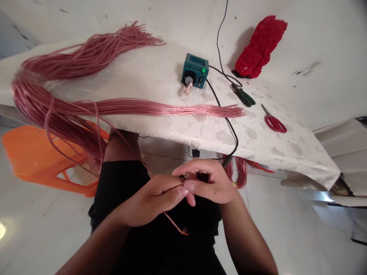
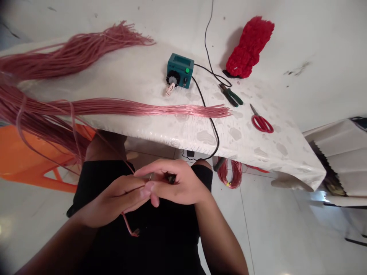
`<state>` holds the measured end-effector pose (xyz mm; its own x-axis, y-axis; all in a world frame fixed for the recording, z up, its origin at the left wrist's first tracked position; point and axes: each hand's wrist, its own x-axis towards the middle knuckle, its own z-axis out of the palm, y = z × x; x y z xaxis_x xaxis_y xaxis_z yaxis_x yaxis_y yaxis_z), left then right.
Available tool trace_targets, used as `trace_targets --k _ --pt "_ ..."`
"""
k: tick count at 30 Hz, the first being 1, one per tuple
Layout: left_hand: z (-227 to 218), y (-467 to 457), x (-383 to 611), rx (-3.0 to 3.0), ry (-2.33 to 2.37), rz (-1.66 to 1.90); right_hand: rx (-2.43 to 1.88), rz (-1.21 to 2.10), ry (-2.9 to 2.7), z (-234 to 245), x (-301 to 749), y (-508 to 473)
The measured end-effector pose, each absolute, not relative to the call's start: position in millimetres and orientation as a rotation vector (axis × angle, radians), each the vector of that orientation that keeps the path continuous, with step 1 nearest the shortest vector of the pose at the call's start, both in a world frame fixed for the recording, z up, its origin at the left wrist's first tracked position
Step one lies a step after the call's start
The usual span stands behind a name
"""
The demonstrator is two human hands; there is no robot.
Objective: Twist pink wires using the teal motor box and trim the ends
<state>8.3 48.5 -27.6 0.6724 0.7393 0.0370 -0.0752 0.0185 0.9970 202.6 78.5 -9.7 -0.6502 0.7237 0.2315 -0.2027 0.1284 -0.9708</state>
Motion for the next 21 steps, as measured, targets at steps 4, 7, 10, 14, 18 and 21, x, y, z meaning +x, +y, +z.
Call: trace_targets --k 4,7,10,14,18,21 --pt "-30.0 44.7 5.5 1.397 0.578 0.678 -0.534 1.612 -1.690 -15.1 203.1 73.7" --pt "-33.1 43.4 3.2 1.396 0.579 0.670 -0.580 1.592 -1.686 -18.4 203.8 70.5" --pt "-34.8 43.2 1.0 1.416 0.591 0.668 -0.579 1.529 -1.675 -19.4 203.0 67.3" --pt "-35.4 43.6 -1.8 1.407 0.568 0.671 -0.607 1.382 -1.721 -18.6 203.1 65.1" --pt "-35.8 44.0 -2.8 1.376 0.524 0.696 -0.580 1.401 -1.743 -19.1 204.5 64.1" --pt "-35.9 43.8 -1.3 1.382 0.532 0.703 -0.577 1.338 -1.729 -20.4 203.0 62.9"
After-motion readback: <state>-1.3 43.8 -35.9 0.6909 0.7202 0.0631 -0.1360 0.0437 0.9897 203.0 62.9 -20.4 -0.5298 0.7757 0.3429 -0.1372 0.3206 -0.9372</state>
